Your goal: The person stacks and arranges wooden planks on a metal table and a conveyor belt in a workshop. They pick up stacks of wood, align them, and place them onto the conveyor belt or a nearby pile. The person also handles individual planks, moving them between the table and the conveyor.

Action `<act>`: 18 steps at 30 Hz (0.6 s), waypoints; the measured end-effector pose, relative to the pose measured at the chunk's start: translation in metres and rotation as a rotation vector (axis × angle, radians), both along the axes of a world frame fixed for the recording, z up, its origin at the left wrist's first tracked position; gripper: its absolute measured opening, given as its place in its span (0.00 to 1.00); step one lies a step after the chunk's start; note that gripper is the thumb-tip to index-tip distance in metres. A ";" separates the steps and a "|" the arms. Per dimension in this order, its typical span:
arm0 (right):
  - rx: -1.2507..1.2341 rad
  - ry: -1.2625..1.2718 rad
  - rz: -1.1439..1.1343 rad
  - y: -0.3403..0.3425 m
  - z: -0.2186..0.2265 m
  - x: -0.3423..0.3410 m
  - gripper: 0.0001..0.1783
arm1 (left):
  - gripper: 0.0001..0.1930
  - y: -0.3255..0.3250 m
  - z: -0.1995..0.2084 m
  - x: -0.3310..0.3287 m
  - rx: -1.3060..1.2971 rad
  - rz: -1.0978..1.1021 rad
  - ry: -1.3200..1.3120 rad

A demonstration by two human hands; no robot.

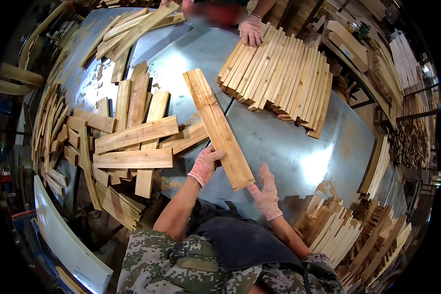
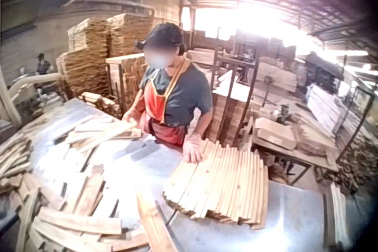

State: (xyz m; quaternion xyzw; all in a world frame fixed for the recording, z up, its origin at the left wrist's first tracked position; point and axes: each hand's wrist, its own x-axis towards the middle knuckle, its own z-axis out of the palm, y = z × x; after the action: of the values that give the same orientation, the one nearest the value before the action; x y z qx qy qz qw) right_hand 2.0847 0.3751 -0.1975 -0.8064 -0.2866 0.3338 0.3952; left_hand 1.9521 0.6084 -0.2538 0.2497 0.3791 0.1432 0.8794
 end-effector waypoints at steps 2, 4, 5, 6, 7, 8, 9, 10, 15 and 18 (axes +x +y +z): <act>0.012 0.088 -0.056 -0.005 -0.019 0.002 0.51 | 0.26 0.015 -0.002 -0.006 0.010 0.009 -0.028; -0.023 0.173 -0.098 -0.012 -0.031 0.004 0.49 | 0.24 0.034 -0.008 -0.015 0.018 0.007 0.003; -0.061 0.210 -0.114 -0.015 -0.035 0.006 0.49 | 0.24 0.045 -0.017 -0.018 0.025 0.007 0.009; -0.098 0.248 -0.131 -0.018 -0.039 0.008 0.48 | 0.24 0.056 -0.026 -0.021 0.032 0.006 0.015; -0.112 0.245 -0.123 -0.022 -0.043 0.010 0.48 | 0.22 0.068 -0.034 -0.020 0.037 0.031 0.004; -0.125 0.243 -0.121 -0.025 -0.046 0.011 0.47 | 0.23 0.083 -0.038 -0.021 0.042 0.028 0.031; -0.139 0.241 -0.119 -0.028 -0.049 0.011 0.47 | 0.24 0.099 -0.042 -0.022 0.047 0.024 0.058; -0.178 0.245 -0.109 -0.029 -0.049 0.013 0.46 | 0.25 0.113 -0.044 -0.021 0.054 0.024 0.085; -0.308 0.291 -0.099 -0.018 -0.027 0.014 0.44 | 0.13 0.170 -0.040 -0.001 0.110 0.086 0.251; -0.355 0.336 -0.087 -0.027 -0.038 0.013 0.44 | 0.11 0.205 -0.041 0.009 0.225 -0.063 0.405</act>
State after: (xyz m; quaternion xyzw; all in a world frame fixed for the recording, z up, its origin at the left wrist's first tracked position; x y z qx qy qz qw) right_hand 2.0981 0.3486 -0.2355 -0.8080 -0.1187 0.4911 0.3032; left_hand 1.9614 0.8134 -0.2944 0.3815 0.5216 0.1042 0.7560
